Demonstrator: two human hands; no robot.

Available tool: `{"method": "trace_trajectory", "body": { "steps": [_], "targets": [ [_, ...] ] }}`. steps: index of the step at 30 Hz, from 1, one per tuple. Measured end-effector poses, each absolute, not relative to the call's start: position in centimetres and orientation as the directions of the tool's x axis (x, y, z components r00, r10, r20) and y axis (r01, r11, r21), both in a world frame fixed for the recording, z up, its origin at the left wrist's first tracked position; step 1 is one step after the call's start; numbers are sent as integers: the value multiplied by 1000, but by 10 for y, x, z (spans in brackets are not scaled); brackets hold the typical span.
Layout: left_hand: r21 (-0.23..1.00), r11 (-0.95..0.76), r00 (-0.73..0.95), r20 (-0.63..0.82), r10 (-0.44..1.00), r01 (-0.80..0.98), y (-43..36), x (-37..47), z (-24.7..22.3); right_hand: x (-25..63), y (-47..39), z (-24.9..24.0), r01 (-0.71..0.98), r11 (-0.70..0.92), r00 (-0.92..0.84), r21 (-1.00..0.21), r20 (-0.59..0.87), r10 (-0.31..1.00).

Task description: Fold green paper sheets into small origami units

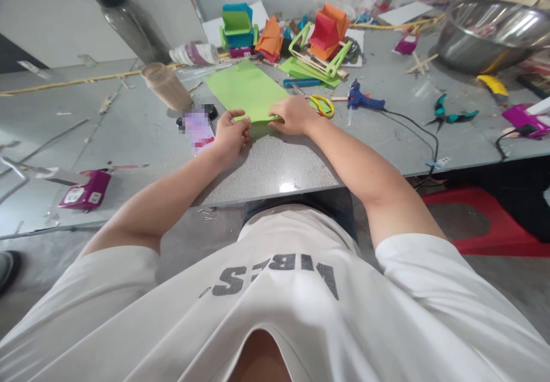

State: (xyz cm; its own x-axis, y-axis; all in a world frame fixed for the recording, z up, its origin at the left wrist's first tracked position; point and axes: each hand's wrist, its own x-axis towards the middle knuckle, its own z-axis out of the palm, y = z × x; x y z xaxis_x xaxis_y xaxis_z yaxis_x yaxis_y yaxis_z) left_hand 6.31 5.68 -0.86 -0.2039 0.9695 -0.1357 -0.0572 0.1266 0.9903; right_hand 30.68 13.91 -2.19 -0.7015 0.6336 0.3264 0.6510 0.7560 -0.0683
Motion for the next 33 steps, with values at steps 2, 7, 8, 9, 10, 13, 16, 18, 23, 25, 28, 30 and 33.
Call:
{"method": "trace_trajectory", "body": {
  "steps": [2,7,8,9,10,13,16,18,23,25,28,30,33],
  "targets": [
    [990,125,-205,-135,969,-63,58,63,-9,307,139,-23,642,764,-709,-63,330,623],
    [989,139,-214,-144,966,-42,49,64,-4,304,135,-9,689,725,-699,3,264,664],
    [990,141,-199,-140,970,-5,45,63,-2,304,133,-3,705,709,-692,21,240,681],
    [990,138,-178,-129,976,41,41,63,1,305,131,3,717,696,-686,39,218,694],
    [988,126,-150,-112,982,94,37,62,5,306,128,9,724,687,-683,56,196,704],
    [962,22,-66,-4,998,273,27,52,19,318,108,22,721,685,-692,104,150,706],
    [817,-175,74,161,984,550,12,35,37,333,65,26,734,673,-675,85,194,712],
    [662,-337,246,231,941,669,-10,27,46,340,21,24,725,688,-669,5,241,703],
    [412,-688,688,176,704,598,-98,29,27,331,-92,11,636,758,-752,144,337,566],
    [357,-669,678,122,725,651,-124,32,7,331,-117,3,653,750,-723,105,380,577],
    [328,-586,578,132,805,741,-137,27,-20,351,-132,-10,712,698,-609,-81,425,670],
    [354,-577,561,159,813,736,-134,17,-30,374,-132,-17,736,648,-526,-195,438,729],
    [420,-583,549,212,808,696,-127,2,-35,404,-130,-29,755,579,-424,-306,445,788]
  ]
}}
